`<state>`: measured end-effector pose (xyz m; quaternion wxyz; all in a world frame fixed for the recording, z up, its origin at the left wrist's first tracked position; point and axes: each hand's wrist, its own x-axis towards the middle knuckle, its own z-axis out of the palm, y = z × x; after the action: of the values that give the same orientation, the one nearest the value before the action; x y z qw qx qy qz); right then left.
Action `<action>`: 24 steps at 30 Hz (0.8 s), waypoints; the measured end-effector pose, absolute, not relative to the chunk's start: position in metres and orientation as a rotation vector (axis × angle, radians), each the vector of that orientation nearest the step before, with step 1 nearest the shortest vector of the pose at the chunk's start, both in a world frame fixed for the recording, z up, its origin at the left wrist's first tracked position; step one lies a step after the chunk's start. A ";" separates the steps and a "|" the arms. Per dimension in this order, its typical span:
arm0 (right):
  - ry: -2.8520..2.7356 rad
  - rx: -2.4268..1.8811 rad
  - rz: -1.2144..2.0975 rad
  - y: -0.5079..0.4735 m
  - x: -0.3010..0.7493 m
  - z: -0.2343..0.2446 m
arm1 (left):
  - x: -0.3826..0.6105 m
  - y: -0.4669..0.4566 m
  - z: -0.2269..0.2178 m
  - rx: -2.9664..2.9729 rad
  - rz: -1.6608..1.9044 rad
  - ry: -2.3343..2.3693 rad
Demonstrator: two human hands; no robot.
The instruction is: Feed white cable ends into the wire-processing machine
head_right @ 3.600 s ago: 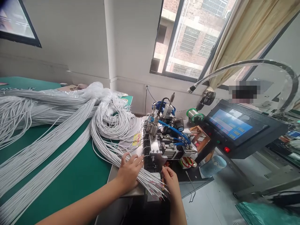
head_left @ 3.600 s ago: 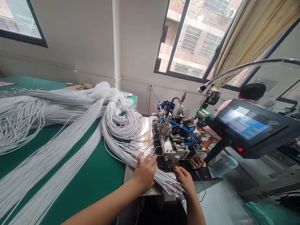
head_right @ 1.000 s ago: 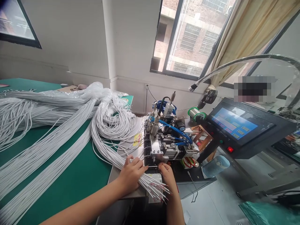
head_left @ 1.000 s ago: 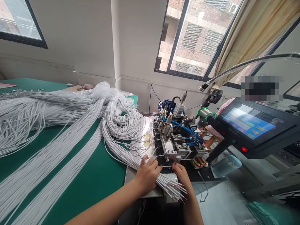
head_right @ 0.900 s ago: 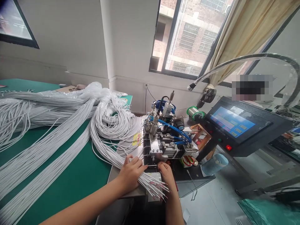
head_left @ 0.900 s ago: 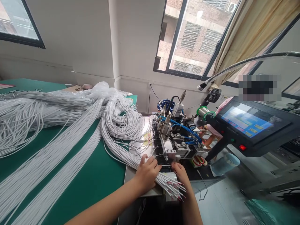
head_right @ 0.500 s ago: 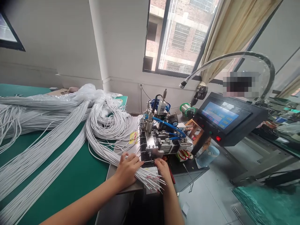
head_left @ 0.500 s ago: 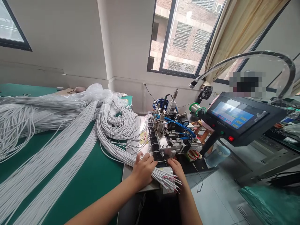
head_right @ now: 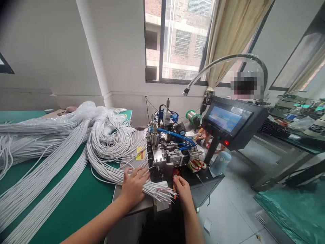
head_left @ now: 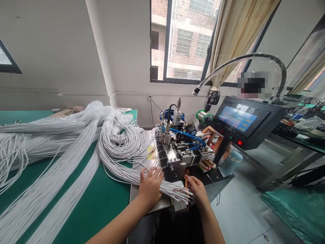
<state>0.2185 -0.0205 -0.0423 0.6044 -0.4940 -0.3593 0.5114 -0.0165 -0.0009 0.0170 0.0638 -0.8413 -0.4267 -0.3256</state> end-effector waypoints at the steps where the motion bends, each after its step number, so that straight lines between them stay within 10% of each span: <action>1: -0.849 -1.128 1.197 -0.024 0.221 -0.039 | -0.017 0.000 0.017 -2.533 -1.038 -1.223; 24: -0.959 -1.080 0.995 -0.024 0.189 0.014 | -0.021 -0.002 0.019 -2.582 -1.106 -0.685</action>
<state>0.1894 -0.0238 0.0139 0.6395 -0.4733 -0.4205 0.4361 -0.0212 -0.0024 0.0193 0.1246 -0.8861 -0.2352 -0.3795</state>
